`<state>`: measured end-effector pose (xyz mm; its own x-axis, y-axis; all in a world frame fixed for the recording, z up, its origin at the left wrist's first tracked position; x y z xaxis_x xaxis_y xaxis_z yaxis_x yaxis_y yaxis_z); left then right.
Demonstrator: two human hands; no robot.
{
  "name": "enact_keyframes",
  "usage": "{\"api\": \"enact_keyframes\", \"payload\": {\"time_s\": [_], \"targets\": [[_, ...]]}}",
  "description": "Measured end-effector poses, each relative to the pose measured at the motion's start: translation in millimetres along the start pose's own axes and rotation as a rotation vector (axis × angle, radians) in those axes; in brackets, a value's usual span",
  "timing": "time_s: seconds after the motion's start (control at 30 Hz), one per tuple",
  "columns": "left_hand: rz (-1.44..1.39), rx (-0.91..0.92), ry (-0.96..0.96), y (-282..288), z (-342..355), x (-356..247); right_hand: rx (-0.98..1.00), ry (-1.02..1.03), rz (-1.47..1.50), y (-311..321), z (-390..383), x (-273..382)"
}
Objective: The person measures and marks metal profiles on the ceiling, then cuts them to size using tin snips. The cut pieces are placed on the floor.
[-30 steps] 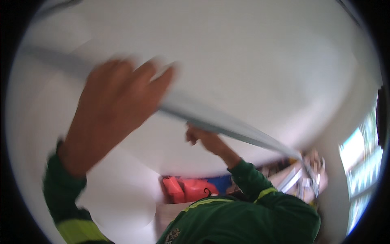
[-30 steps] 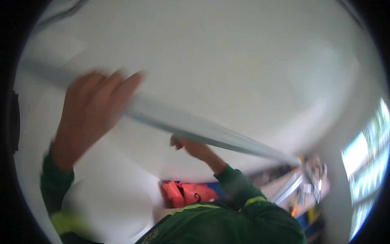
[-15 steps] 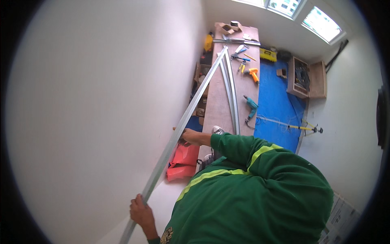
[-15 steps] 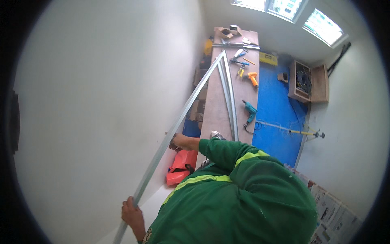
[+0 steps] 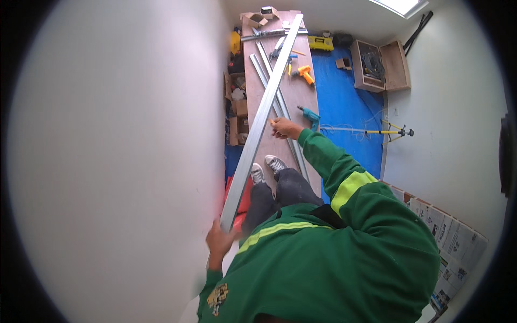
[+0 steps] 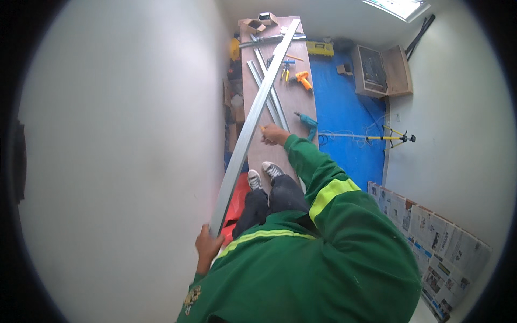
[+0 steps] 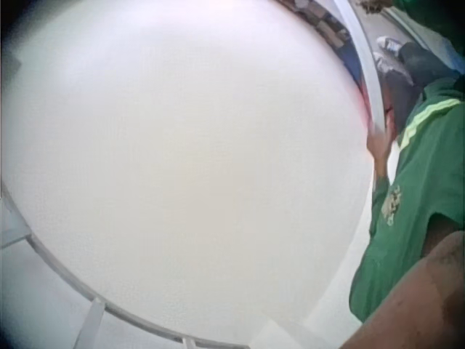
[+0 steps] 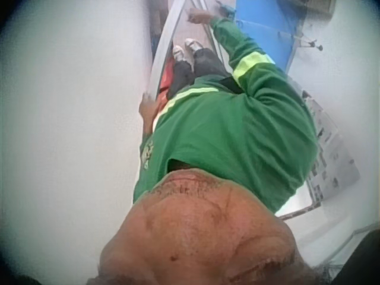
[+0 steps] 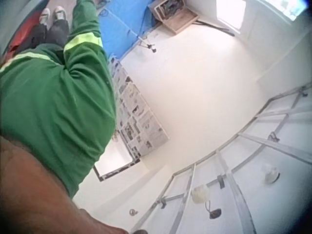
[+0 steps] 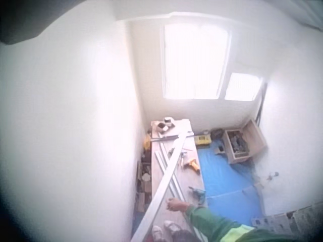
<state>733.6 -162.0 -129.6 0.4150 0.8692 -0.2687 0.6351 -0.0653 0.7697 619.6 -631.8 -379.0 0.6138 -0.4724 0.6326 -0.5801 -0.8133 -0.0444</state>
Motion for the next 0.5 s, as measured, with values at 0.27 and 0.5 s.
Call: {"api": "enact_keyframes", "payload": {"time_s": [0.27,0.5], "targets": [[-0.106,-0.004,-0.13,-92.5,162.3,-56.0,-0.291,-0.019,-0.295,53.6,-146.9,-246.5],[-0.089,-0.027,-0.159,-127.9,263.6,-92.5,-0.642,-0.581,0.225,-32.0,-315.8,-390.7]]}}
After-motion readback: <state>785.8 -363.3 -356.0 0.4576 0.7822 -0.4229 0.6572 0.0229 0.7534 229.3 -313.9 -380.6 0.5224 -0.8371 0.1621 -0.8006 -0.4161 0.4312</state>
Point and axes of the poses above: each hand's wrist, its own z-axis towards the middle knuckle, its own y-axis out of the back of the hand, x = y × z, the point moved 1 cm from there along z, towards the middle knuckle, and after that the axes turned 3 degrees about y, right-handed, at the moved point
